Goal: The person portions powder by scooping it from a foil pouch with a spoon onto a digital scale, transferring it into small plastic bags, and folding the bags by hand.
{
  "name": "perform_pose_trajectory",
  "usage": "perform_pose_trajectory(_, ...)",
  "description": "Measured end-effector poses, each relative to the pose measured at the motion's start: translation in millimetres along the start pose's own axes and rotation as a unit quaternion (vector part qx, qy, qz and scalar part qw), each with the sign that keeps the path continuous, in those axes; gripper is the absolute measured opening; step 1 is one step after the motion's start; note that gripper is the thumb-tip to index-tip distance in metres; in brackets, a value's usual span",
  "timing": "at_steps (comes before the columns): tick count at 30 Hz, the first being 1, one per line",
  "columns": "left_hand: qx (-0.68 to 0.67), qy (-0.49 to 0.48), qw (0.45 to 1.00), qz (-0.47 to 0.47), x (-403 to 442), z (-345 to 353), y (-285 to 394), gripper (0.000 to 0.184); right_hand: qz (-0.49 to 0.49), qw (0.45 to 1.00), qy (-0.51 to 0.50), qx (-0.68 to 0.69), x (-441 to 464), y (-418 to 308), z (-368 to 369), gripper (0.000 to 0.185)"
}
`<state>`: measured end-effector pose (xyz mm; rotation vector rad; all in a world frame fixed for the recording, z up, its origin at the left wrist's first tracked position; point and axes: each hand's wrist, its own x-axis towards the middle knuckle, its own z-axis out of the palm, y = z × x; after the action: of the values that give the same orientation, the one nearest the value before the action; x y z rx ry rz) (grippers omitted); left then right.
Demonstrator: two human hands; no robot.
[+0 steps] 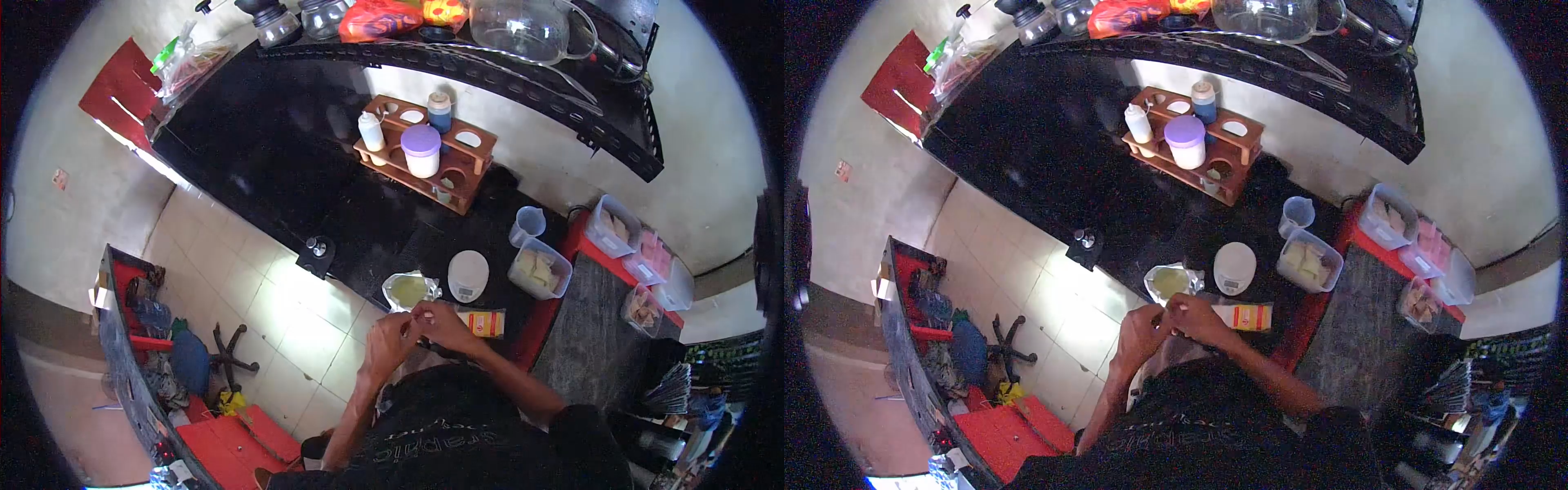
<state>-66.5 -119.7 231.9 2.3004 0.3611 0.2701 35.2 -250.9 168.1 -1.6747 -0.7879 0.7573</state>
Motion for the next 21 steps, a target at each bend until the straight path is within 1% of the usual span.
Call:
perform_pose_trajectory(1, 0.017, 0.002, 0.999, 0.044, -0.9, -3.0, 0.4, 0.023, 0.013, 1.000, -0.004, 0.025, 0.1, -0.4, 2.2, 0.022)
perform_pose_trajectory(2, 0.018, 0.003, 0.999, 0.044, -0.1, -4.8, 1.6, 0.023, 0.012, 1.000, -0.005, 0.025, 0.6, -15.6, 1.2, 0.022)
perform_pose_trajectory(3, 0.052, -0.004, 0.998, 0.038, 0.4, -6.5, 2.6, 0.023, 0.025, 0.996, 0.035, -0.078, 0.2, -41.9, -1.1, 0.021)
perform_pose_trajectory(4, 0.086, -0.010, 0.996, 0.032, 1.6, -8.2, 3.8, 0.023, 0.037, 0.980, 0.074, -0.180, 2.7, -56.9, -3.4, 0.020)
perform_pose_trajectory(5, 0.088, -0.010, 0.996, 0.032, 3.3, -11.1, 5.8, 0.023, 0.036, 0.981, 0.074, -0.179, 6.1, -56.3, -2.7, 0.020)
perform_pose_trajectory(7, 0.073, 0.022, 0.997, 0.024, 12.3, -19.4, 9.5, 0.022, -0.091, 0.964, 0.169, -0.186, 11.5, -51.3, 1.0, 0.025)
perform_pose_trajectory(8, 0.030, 0.006, 0.999, 0.037, 16.9, -26.1, 7.5, 0.018, -0.090, 0.968, 0.175, -0.153, 14.1, -50.9, -1.6, 0.023)
perform_pose_trajectory(9, 0.032, 0.007, 0.999, 0.039, 19.7, -28.9, 4.9, 0.018, -0.092, 0.968, 0.176, -0.152, 15.6, -47.8, -4.3, 0.023)
perform_pose_trajectory(11, -0.082, 0.022, 0.993, 0.082, 24.5, -33.6, 0.4, 0.014, -0.023, 0.981, 0.181, -0.067, 18.2, -39.0, -11.3, 0.022)
perform_pose_trajectory(12, -0.037, 0.005, 0.996, 0.083, 24.3, -38.0, -0.1, 0.027, -0.014, 0.985, 0.170, 0.030, 18.1, -35.5, -15.0, 0.021)
perform_pose_trajectory(13, -0.038, 0.003, 0.996, 0.086, 22.8, -37.6, 3.6, 0.027, -0.014, 0.984, 0.174, 0.030, 15.9, -32.1, -18.7, 0.021)
perform_pose_trajectory(15, 0.052, 0.073, 0.980, 0.175, 18.8, -39.3, 24.1, 0.050, -0.034, 0.988, 0.115, 0.096, 8.6, -40.0, -27.5, 0.018)
perform_pose_trajectory(16, 0.054, 0.024, 0.983, 0.176, 18.3, -38.3, 26.9, 0.060, -0.034, 0.988, 0.117, 0.095, 5.5, -41.5, -30.0, 0.018)
perform_pose_trajectory(17, 0.054, 0.025, 0.982, 0.177, 19.3, -36.5, 27.8, 0.060, -0.043, 0.992, 0.099, 0.072, 4.1, -43.1, -32.2, 0.018)
perform_pose_trajectory(18, 0.067, 0.002, 0.979, 0.192, 19.8, -34.9, 27.8, 0.058, -0.051, 0.994, 0.080, 0.050, 3.3, -44.7, -33.2, 0.018)
perform_pose_trajectory(19, 0.082, -0.021, 0.975, 0.204, 19.2, -34.0, 26.2, 0.057, -0.051, 0.994, 0.078, 0.050, 2.8, -45.8, -33.0, 0.018)
perform_pose_trajectory(21, 0.079, -0.031, 0.973, 0.217, 20.5, -32.3, 21.4, 0.055, -0.040, 0.994, 0.087, 0.045, 1.7, -48.0, -33.7, 0.017)
